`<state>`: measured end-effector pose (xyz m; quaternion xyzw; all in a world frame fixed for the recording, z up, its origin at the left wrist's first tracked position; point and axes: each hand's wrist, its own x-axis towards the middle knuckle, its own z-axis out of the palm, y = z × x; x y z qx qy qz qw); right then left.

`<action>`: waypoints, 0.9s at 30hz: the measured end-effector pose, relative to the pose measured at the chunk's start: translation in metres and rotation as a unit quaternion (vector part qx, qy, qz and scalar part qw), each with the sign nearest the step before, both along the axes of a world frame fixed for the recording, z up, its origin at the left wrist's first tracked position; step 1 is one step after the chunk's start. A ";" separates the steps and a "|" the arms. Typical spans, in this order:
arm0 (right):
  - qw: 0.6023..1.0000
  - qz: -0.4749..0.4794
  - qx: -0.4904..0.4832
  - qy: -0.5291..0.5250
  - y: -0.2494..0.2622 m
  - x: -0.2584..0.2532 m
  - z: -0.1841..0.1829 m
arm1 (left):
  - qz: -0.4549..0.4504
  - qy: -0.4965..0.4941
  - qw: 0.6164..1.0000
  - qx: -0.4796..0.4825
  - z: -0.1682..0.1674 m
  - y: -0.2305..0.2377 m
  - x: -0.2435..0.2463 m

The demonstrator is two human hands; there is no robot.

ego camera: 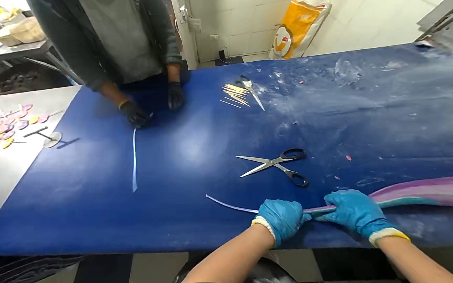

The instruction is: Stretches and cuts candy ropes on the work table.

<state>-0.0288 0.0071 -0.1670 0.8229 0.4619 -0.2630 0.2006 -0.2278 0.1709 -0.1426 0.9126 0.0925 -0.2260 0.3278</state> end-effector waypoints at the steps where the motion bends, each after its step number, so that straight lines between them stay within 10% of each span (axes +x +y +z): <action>1: 1.000 -0.003 -0.002 -0.005 0.000 0.000 -0.001 | 0.001 -0.001 1.000 0.003 0.000 0.011 -0.013; 8: 0.998 -0.019 -0.021 0.056 0.016 0.003 0.021 | 0.030 0.022 0.995 0.088 0.005 0.108 -0.150; 13: 0.938 0.006 0.346 -0.010 0.048 0.010 0.014 | 0.082 0.062 0.977 0.189 0.002 0.174 -0.256; 23: 0.998 0.036 0.019 -0.056 0.142 0.008 0.058 | 0.224 0.266 0.861 0.371 0.020 0.271 -0.434; 27: 0.998 0.015 -0.048 0.039 0.148 0.025 0.067 | 0.308 0.306 0.803 0.408 0.034 0.255 -0.430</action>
